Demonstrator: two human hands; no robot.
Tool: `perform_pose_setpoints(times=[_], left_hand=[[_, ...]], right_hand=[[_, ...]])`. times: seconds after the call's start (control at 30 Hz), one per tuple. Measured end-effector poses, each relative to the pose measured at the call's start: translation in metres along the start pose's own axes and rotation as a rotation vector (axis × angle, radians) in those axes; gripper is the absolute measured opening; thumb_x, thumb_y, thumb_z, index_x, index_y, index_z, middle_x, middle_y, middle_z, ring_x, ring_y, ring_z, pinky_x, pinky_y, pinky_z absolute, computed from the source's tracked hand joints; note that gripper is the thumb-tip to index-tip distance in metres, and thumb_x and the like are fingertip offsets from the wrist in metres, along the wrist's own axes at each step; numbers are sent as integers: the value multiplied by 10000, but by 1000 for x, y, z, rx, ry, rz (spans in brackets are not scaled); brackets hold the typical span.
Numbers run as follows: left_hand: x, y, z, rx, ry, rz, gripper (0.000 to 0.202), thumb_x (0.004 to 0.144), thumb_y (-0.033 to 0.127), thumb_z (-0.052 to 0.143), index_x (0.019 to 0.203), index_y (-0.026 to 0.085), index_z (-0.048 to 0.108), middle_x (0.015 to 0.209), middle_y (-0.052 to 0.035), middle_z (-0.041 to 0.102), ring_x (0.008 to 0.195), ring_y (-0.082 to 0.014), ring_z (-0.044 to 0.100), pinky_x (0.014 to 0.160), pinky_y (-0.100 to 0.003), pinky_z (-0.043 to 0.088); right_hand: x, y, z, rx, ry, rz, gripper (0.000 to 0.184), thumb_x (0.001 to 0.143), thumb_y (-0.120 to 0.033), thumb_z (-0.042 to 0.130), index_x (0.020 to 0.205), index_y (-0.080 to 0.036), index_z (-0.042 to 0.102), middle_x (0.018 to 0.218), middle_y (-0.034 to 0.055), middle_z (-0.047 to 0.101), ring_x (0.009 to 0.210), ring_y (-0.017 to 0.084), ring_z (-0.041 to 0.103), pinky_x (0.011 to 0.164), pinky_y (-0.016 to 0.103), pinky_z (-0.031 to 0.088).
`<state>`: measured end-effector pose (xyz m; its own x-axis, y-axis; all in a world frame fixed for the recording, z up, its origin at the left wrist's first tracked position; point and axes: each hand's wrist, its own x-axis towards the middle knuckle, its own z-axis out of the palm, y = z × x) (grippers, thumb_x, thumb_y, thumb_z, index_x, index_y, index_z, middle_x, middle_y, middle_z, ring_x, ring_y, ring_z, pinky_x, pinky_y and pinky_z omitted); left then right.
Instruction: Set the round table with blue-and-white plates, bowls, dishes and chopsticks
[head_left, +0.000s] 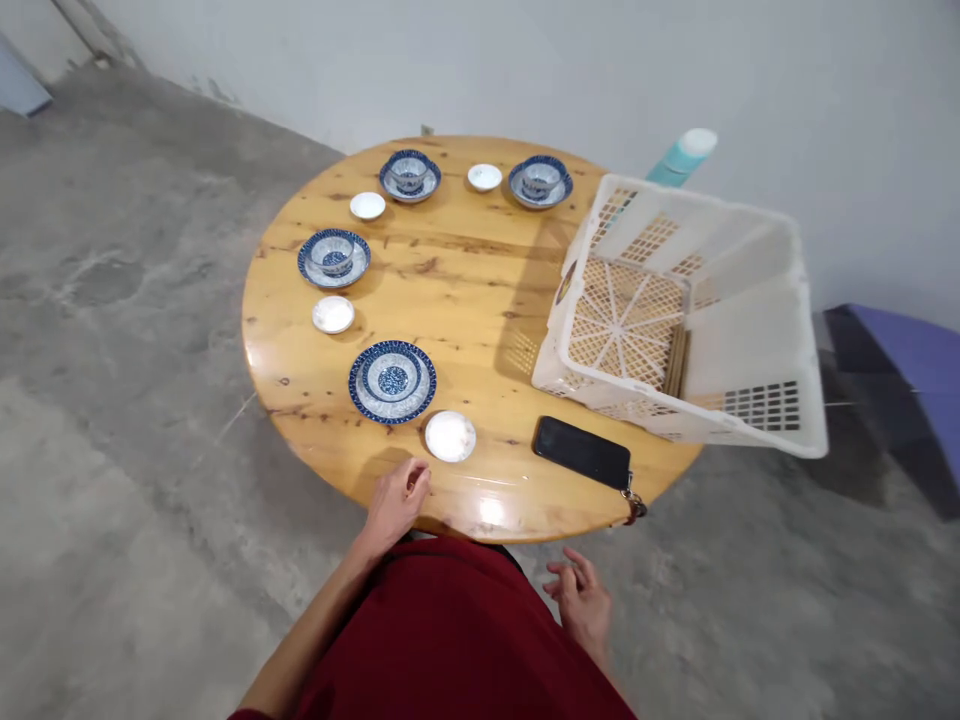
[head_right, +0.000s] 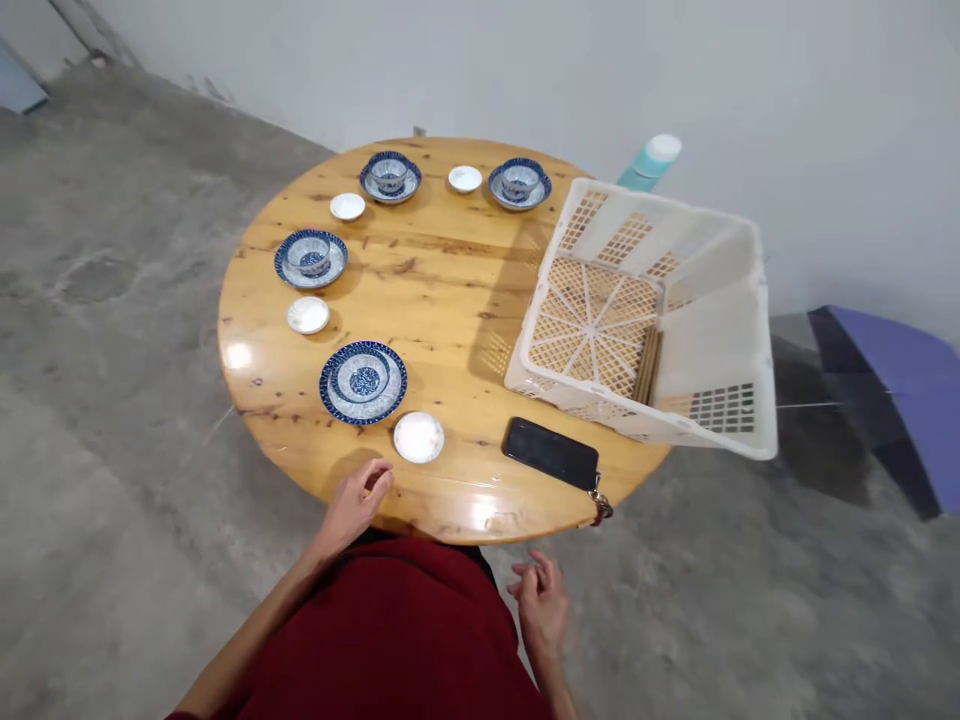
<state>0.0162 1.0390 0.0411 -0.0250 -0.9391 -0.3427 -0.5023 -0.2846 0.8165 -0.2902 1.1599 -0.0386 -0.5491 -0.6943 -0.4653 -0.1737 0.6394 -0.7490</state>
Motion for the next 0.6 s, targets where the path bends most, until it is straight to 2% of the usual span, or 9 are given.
perform_pose_setpoints(times=[0.13, 0.27, 0.33, 0.43, 0.53, 0.6], left_hand=[[-5, -13, -15, 32, -58, 38, 287, 958, 399, 456, 1046, 213, 656, 990, -65, 764, 890, -189, 705, 682, -258, 489], [-10, -22, -25, 96, -67, 53, 292, 947, 391, 448, 1043, 209, 655, 1000, -76, 773, 882, -202, 715, 701, -279, 501], [-14, -24, -28, 106, -44, 49, 292, 941, 394, 444, 1037, 213, 652, 999, -75, 776, 888, -206, 720, 721, -287, 505], [-23, -25, -26, 104, 28, 27, 304, 932, 421, 443, 1026, 220, 651, 1001, -71, 779, 911, -215, 727, 747, -298, 510], [-36, -21, -17, 93, 104, -19, 334, 930, 457, 437, 1025, 218, 650, 1011, -75, 781, 915, -225, 730, 764, -313, 515], [-45, -17, -7, 80, 109, -28, 340, 938, 464, 426, 1019, 219, 647, 1003, -70, 782, 908, -222, 732, 781, -317, 517]], right_hand=[[-21, 13, -1, 105, 142, 131, 521, 644, -512, 619, 1085, -238, 581, 774, 15, 719, 530, 209, 667, 546, 335, 558], [-27, 22, 4, 151, 132, 227, 498, 561, -541, 641, 957, -241, 605, 737, 28, 712, 533, 218, 669, 550, 346, 554], [-26, 31, 9, 162, 84, 253, 490, 521, -551, 648, 904, -247, 607, 707, 35, 701, 526, 220, 655, 536, 350, 540], [-16, 46, 16, 143, -53, 291, 460, 478, -554, 622, 832, -260, 611, 681, 52, 685, 500, 224, 629, 503, 363, 511], [-1, 63, 17, 82, -215, 326, 428, 449, -576, 588, 750, -273, 616, 668, 76, 675, 485, 240, 623, 487, 389, 498], [8, 75, 10, 5, -247, 318, 432, 445, -604, 559, 727, -283, 618, 688, 98, 691, 514, 260, 652, 520, 413, 528]])
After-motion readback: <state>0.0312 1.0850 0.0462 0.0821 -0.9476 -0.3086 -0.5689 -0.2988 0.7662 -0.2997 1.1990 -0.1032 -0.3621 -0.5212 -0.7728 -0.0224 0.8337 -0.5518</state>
